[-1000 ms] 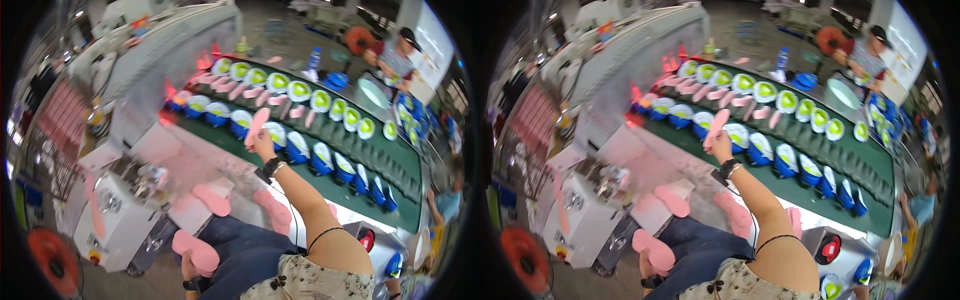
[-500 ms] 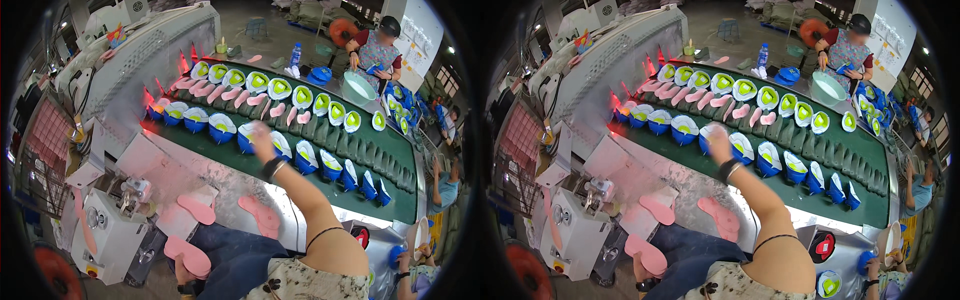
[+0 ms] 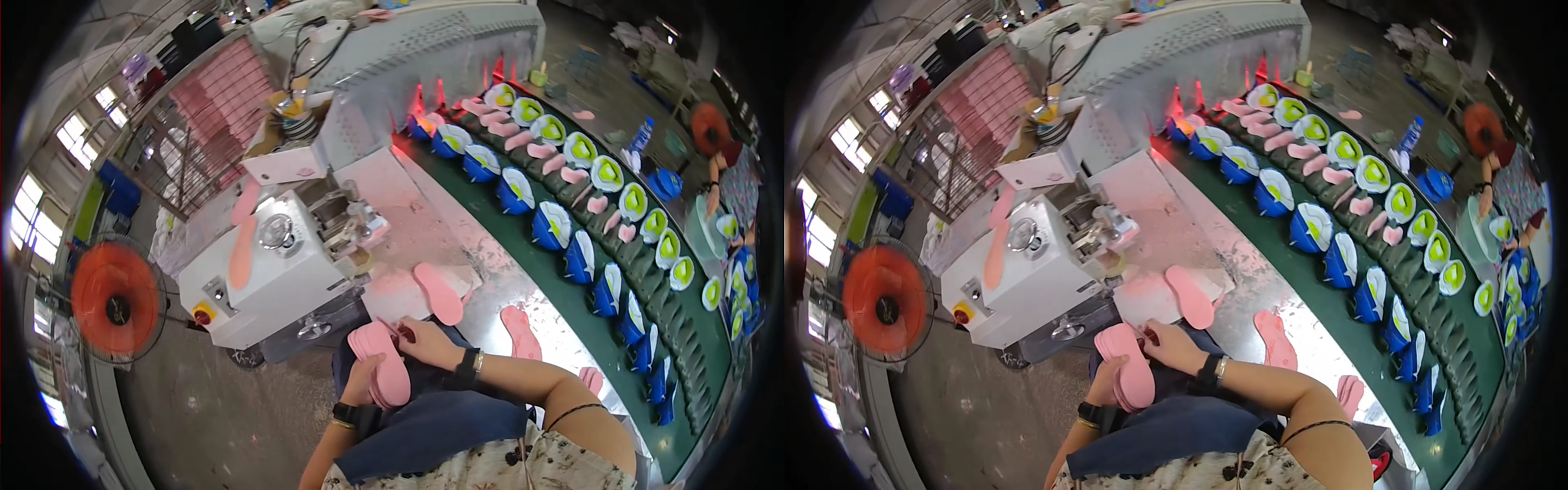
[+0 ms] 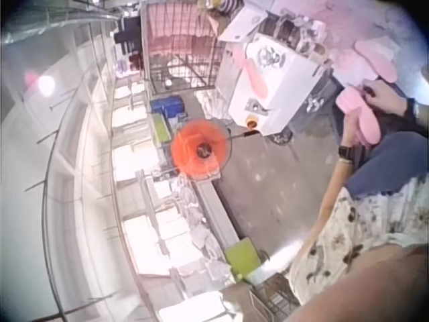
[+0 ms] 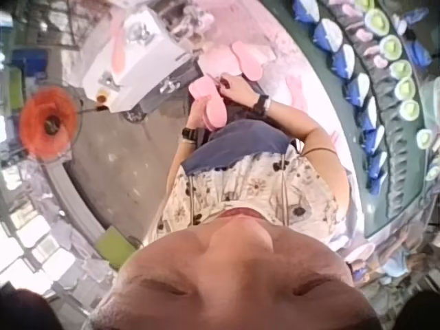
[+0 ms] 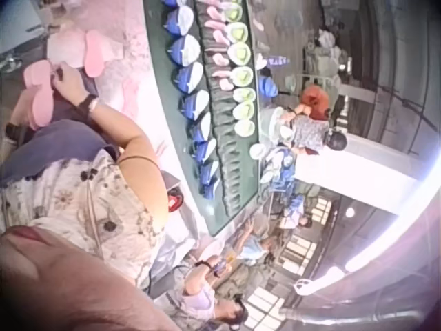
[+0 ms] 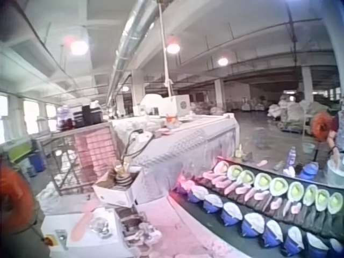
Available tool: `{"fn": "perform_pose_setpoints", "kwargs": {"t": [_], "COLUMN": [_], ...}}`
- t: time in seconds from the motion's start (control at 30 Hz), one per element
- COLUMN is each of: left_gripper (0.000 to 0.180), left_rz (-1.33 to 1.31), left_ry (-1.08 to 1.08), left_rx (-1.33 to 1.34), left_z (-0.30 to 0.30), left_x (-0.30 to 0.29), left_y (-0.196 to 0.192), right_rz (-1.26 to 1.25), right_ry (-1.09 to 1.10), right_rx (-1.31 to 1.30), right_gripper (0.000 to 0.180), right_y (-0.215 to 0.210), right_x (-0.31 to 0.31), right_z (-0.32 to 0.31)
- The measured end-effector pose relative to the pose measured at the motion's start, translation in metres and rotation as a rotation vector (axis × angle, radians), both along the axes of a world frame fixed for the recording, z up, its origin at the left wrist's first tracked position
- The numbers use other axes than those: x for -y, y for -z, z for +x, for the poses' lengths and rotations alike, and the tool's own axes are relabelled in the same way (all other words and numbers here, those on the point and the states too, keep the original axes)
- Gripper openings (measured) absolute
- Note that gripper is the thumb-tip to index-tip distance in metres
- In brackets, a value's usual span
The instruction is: The person assembles pink foam slippers by picking up individual pink foam insoles from a conveyor belt and placing them into a white machine. The machine appears to press or attach the insoles to the slipper soles. The person then removes the finished slippers and places them on a nearby surface.
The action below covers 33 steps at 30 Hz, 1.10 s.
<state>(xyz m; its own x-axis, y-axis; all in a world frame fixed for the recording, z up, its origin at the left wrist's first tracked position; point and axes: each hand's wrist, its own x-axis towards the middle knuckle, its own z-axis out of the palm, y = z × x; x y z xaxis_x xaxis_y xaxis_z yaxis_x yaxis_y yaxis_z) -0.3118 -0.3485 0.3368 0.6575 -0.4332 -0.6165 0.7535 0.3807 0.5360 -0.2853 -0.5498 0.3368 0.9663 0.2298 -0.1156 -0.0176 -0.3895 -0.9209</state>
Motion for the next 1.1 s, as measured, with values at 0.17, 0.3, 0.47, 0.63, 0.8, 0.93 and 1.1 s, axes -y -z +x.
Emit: {"fn": "perform_pose_setpoints", "kwargs": {"t": [0.17,0.3,0.47,0.63,0.8,0.93,1.1], "left_gripper": [0.049,0.048,0.046,0.038,0.037,0.033,0.036], "left_rz": [-0.174,-0.238,-0.131,-0.042,0.045,0.120,0.638], "left_ry": [-0.076,-0.039,-0.019,-0.115,-0.151,-0.231,0.107], "left_rx": [-0.057,-0.137,-0.016,-0.124,-0.118,-0.090,0.584], "left_z": [-0.018,-0.025,-0.022,-0.027,-0.029,-0.027,-0.038], "left_x": [-0.019,-0.027,-0.026,-0.035,-0.037,-0.035,-0.053], "left_y": [-0.005,-0.002,-0.009,0.014,0.018,-0.001,-0.001], "right_rz": [0.080,-0.186,-0.031,-0.632,-0.490,-0.127,0.155], "right_ry": [0.276,0.366,0.378,0.323,0.329,0.577,0.590], "right_rx": [-0.270,0.069,0.092,0.635,0.386,0.230,0.123], "right_gripper": [0.033,0.050,0.053,0.042,0.042,0.040,0.034], "right_y": [-0.060,0.000,-0.001,-0.031,-0.021,0.047,0.012], "right_x": [0.008,0.016,0.012,0.043,0.041,0.020,0.038], "right_z": [0.085,0.181,0.218,0.175,0.196,0.246,0.244]}}
